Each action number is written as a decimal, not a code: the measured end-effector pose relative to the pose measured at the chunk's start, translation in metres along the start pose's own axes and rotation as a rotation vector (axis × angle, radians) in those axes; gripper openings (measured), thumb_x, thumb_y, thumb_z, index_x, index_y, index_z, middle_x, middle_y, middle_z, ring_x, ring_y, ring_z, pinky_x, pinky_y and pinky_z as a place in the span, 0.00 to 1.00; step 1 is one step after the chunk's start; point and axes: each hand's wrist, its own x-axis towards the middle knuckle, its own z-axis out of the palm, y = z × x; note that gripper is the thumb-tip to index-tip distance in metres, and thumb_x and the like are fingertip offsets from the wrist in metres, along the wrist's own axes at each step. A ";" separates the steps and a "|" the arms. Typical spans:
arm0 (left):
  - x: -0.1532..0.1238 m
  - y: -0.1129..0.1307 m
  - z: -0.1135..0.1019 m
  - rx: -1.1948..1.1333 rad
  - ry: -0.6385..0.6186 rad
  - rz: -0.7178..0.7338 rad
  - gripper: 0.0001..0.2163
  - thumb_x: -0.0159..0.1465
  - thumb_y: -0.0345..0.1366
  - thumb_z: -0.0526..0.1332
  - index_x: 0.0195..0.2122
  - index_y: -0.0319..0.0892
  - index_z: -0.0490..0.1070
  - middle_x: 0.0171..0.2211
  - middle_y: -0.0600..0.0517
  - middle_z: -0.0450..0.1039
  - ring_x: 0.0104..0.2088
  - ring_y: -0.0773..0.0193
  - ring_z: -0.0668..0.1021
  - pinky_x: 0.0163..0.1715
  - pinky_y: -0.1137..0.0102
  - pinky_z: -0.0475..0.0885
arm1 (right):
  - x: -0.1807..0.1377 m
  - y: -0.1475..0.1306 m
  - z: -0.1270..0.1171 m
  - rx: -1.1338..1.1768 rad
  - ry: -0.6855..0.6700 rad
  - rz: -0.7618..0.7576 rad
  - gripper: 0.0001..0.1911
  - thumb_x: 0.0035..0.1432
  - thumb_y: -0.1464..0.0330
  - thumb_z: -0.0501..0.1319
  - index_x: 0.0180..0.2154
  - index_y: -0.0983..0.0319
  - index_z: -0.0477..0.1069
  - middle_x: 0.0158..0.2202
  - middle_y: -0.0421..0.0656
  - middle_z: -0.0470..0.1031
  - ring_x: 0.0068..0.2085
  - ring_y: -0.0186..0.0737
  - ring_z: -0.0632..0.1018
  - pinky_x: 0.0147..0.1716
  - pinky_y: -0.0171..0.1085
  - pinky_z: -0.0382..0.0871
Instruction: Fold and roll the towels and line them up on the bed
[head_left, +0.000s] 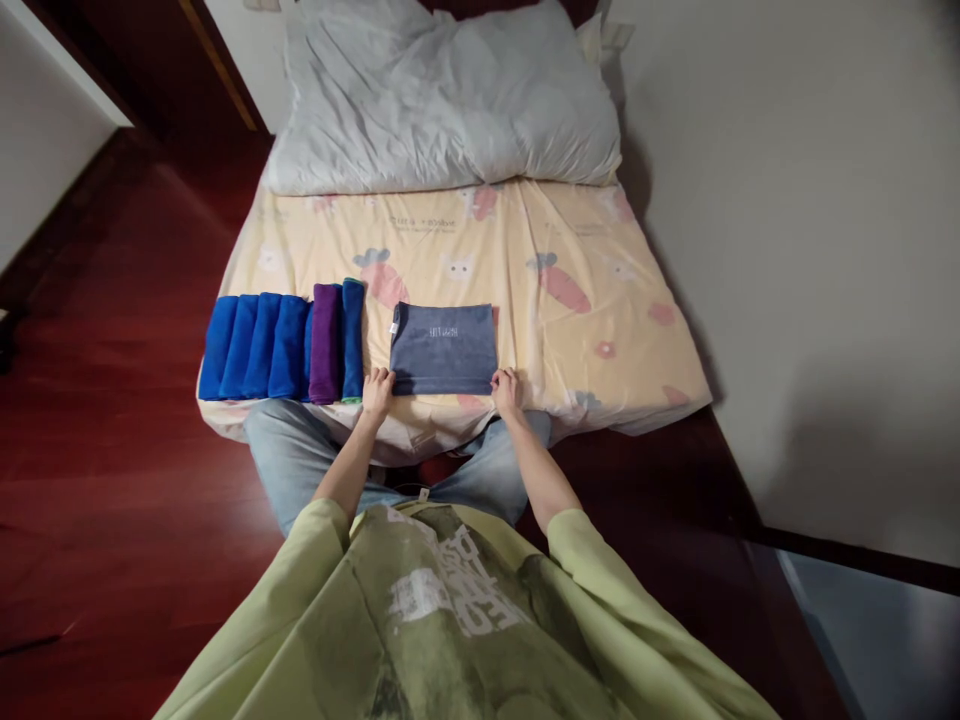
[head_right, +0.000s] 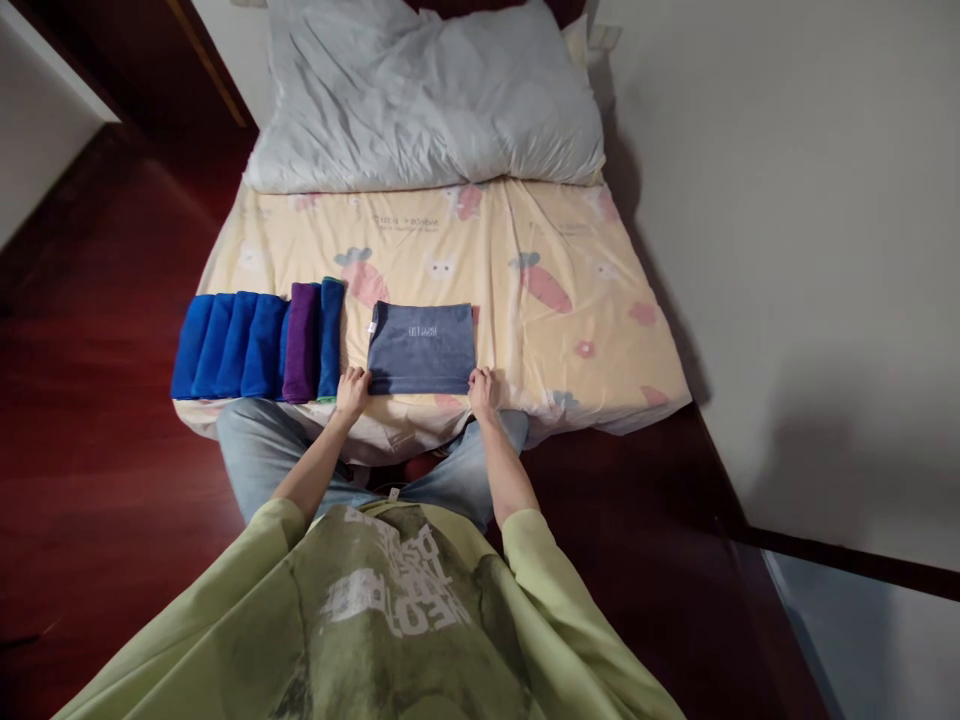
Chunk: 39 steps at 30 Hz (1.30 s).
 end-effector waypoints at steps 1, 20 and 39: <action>-0.001 0.000 0.001 -0.013 -0.020 0.014 0.12 0.69 0.28 0.53 0.42 0.43 0.77 0.46 0.37 0.75 0.53 0.44 0.75 0.51 0.56 0.69 | 0.000 0.001 -0.002 -0.017 -0.009 -0.024 0.06 0.60 0.70 0.59 0.31 0.59 0.74 0.41 0.47 0.76 0.44 0.43 0.74 0.48 0.39 0.69; -0.017 -0.015 0.005 -0.023 -0.053 0.129 0.15 0.69 0.29 0.54 0.49 0.44 0.79 0.54 0.40 0.76 0.58 0.45 0.72 0.55 0.56 0.68 | -0.020 0.008 -0.026 -0.288 -0.219 -0.260 0.20 0.66 0.74 0.56 0.54 0.62 0.81 0.53 0.53 0.77 0.56 0.52 0.73 0.56 0.47 0.65; -0.011 0.013 -0.013 0.067 -0.026 0.151 0.15 0.66 0.26 0.55 0.48 0.41 0.78 0.45 0.34 0.80 0.55 0.40 0.75 0.55 0.50 0.65 | -0.005 -0.012 -0.040 -0.433 -0.281 -0.313 0.22 0.66 0.77 0.57 0.56 0.61 0.80 0.56 0.54 0.78 0.55 0.52 0.74 0.57 0.47 0.62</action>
